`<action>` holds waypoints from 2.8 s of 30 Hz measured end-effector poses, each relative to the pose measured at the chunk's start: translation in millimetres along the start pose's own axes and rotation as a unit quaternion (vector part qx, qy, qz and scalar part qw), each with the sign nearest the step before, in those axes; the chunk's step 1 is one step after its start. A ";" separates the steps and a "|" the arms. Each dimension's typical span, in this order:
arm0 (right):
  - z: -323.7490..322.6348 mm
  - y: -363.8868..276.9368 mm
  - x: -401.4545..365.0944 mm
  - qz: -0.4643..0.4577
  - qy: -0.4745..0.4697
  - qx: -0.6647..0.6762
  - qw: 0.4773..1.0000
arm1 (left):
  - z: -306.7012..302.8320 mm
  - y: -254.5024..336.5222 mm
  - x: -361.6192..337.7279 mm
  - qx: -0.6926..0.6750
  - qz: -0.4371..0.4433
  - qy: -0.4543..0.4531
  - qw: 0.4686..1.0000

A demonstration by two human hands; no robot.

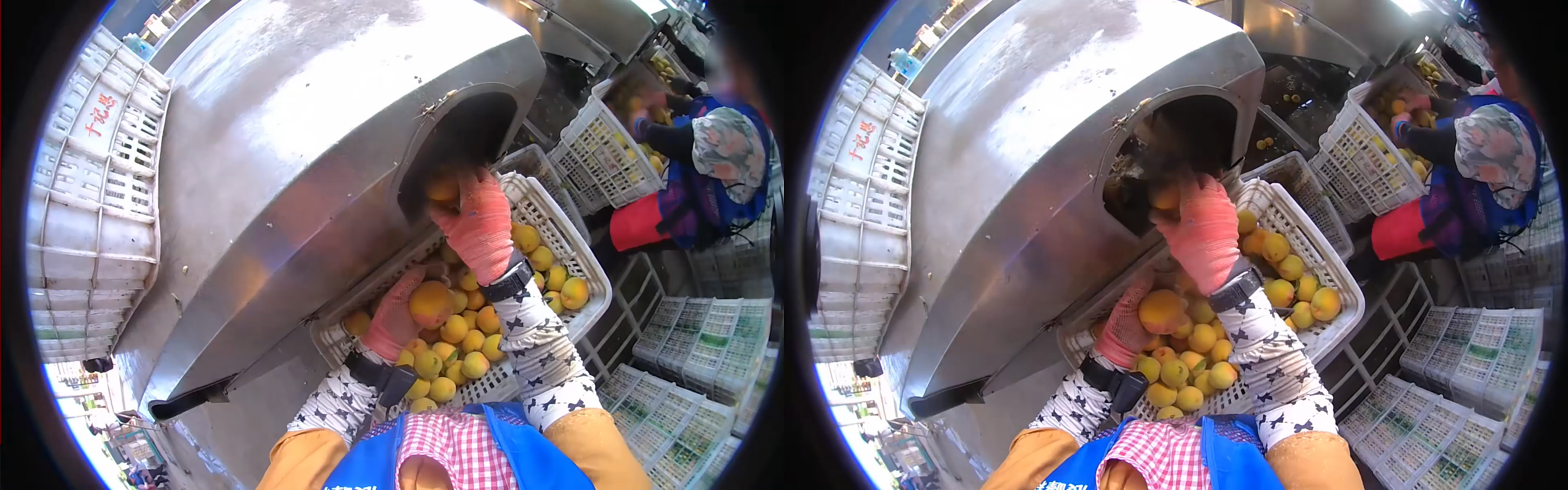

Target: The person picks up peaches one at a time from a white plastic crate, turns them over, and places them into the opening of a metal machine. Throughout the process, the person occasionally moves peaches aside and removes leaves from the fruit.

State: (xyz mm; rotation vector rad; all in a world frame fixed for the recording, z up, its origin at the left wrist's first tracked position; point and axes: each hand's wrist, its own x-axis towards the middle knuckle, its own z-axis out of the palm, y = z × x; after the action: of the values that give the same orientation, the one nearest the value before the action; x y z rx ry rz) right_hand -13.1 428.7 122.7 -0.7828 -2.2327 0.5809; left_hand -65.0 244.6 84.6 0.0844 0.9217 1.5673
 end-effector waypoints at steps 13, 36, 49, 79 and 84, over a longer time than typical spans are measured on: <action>-33.3 -14.1 -11.1 0.051 0.082 0.248 0.964 | -8.9 -4.3 -2.2 -0.235 0.005 -0.014 0.972; -75.5 -3.5 -77.5 -0.040 -0.146 0.250 0.956 | 48.7 23.7 -3.5 -0.092 -0.016 -0.085 0.992; -88.5 -26.8 -59.1 0.010 -0.131 0.122 0.984 | 61.0 31.0 -0.8 -0.108 0.038 -0.095 0.989; -34.0 1.5 19.4 -0.004 0.138 0.182 0.974 | -78.6 -69.1 16.1 0.454 0.007 0.107 0.885; -34.3 88.0 -68.9 0.134 -0.157 0.060 0.977 | -82.7 -72.1 14.4 0.834 -0.179 -0.153 0.499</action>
State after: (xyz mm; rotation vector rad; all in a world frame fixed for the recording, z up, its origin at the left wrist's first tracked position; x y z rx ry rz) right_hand 83.9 451.5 61.6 -0.9934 -2.3614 1.0227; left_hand -55.1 210.5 -20.2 1.3853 1.6733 -0.2712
